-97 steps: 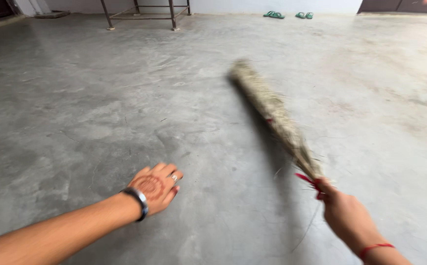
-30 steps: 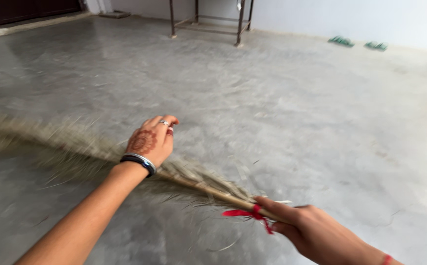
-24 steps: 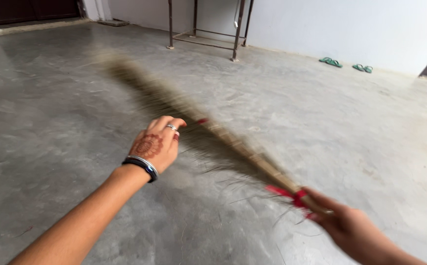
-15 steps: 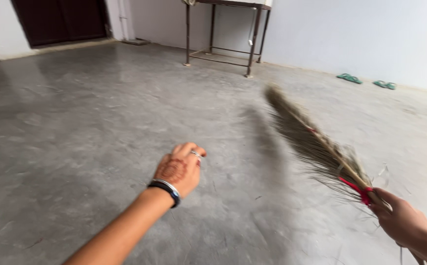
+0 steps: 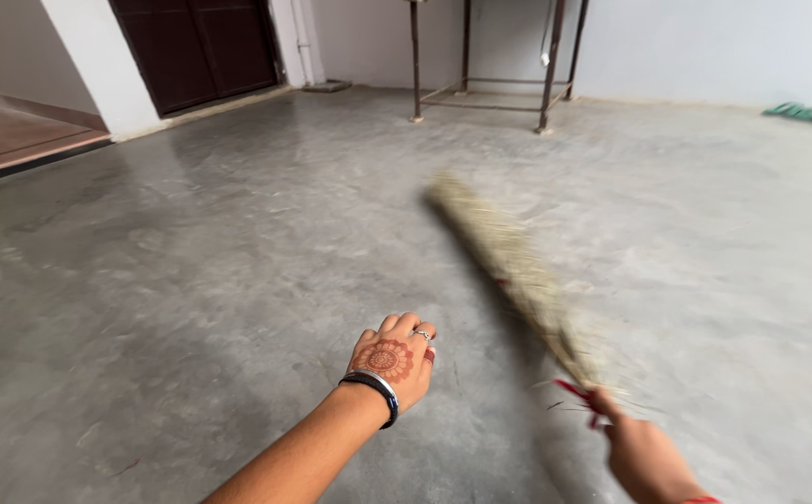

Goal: The person sweeps a concrete floor using a grass broom, reaching into corners and under a large metal container.

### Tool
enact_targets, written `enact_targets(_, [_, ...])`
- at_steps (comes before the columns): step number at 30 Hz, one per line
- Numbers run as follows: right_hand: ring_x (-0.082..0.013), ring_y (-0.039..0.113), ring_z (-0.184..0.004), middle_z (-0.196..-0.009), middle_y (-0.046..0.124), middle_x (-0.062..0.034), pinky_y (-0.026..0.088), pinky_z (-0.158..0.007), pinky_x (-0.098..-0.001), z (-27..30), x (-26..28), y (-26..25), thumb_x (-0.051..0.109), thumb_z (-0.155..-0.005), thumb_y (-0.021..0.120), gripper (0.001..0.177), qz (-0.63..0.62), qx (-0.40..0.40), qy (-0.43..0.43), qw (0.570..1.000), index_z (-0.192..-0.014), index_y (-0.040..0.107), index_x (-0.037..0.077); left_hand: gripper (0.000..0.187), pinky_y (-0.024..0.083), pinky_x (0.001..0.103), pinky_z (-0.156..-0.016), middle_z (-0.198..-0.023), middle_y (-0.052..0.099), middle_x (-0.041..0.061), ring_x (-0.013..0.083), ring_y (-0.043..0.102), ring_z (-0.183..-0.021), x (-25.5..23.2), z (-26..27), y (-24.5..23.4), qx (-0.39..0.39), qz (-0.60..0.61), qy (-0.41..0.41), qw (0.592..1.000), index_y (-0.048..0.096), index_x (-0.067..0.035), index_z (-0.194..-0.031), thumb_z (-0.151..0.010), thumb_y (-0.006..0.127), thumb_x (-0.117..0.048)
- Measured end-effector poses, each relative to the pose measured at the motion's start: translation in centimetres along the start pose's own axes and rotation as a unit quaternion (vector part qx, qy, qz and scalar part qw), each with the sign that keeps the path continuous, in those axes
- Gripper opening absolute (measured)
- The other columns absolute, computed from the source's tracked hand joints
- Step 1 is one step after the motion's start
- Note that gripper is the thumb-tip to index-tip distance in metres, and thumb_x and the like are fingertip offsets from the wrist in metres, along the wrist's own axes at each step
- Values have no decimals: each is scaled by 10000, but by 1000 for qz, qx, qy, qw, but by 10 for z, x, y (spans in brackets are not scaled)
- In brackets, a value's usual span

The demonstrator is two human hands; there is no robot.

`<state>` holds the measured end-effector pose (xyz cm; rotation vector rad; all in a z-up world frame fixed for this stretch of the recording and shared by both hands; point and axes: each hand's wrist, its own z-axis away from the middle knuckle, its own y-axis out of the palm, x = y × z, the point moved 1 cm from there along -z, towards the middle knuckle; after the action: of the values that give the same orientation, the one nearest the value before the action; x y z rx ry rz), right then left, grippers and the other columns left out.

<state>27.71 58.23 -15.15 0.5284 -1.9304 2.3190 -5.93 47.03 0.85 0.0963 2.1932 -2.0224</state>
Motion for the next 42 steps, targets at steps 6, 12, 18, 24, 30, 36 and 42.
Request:
enact_targets(6, [-288, 746, -1026, -1107, 743, -152, 557, -941, -451, 16, 107, 50, 34, -995, 480, 769, 39, 130, -131, 982, -1606, 238, 433, 315, 393, 441, -1080, -1338, 557, 12, 204, 484, -1299, 18, 18, 20, -16, 10, -5, 1000, 601, -159, -1272, -1004, 490, -282])
enact_targets(12, [-313, 729, -885, -906, 732, -186, 563, -807, -488, 58, 187, 33, 180, -1040, 512, 628, 53, 160, -300, 939, -1588, 316, 417, 347, 397, 447, -1059, -1338, 551, 14, 207, 476, -1300, 36, 23, 18, -13, -51, -27, 998, 594, -169, -1286, -965, 526, -280])
enact_targets(18, [-354, 727, -807, -863, 733, -180, 551, -739, -504, 44, 160, -43, 188, -976, 595, 623, -34, 101, -346, 932, -1544, 399, 352, 333, 410, 453, -1007, -1311, 560, 21, 223, 484, -1266, 11, 3, -6, -30, -87, 14, 996, 599, -155, -1260, -961, 521, -279])
enact_targets(24, [-381, 743, -812, -864, 756, -181, 552, -742, -519, -5, 42, -71, 218, -953, 575, 636, -86, -35, -217, 972, -1552, 438, 384, 383, 417, 430, -980, -1269, 576, 22, 206, 499, -1238, -38, -38, -10, -33, -134, 27, 990, 533, -133, -1334, -991, 486, -297])
enact_targets(30, [-446, 712, -878, -938, 746, -229, 537, -787, -567, -53, -84, -96, 225, -968, 539, 598, -58, -131, -2, 990, -1532, 425, 387, 418, 404, 414, -1022, -1335, 558, 17, 203, 479, -1274, -67, -82, 30, -26, -102, 22, 994, 526, -144, -1370, -986, 488, -306])
enact_targets(36, [-470, 705, -873, -931, 750, -238, 543, -794, -558, -96, -133, -74, 218, -1002, 540, 482, -44, -172, 29, 984, -1476, 516, 301, 428, 388, 417, -1054, -1378, 540, 17, 187, 459, -1314, -63, -107, 80, -15, -62, 41, 997, 527, -136, -1388, -1006, 467, -321])
enact_targets(42, [-476, 689, -835, -885, 721, -264, 519, -757, -568, -84, -72, -27, 138, -954, 550, 588, -74, -102, 6, 992, -1515, 446, 280, 341, 390, 441, -1049, -1326, 580, 33, 217, 495, -1283, -44, -109, 107, -65, -7, 76, 995, 596, -126, -1279, -977, 516, -262])
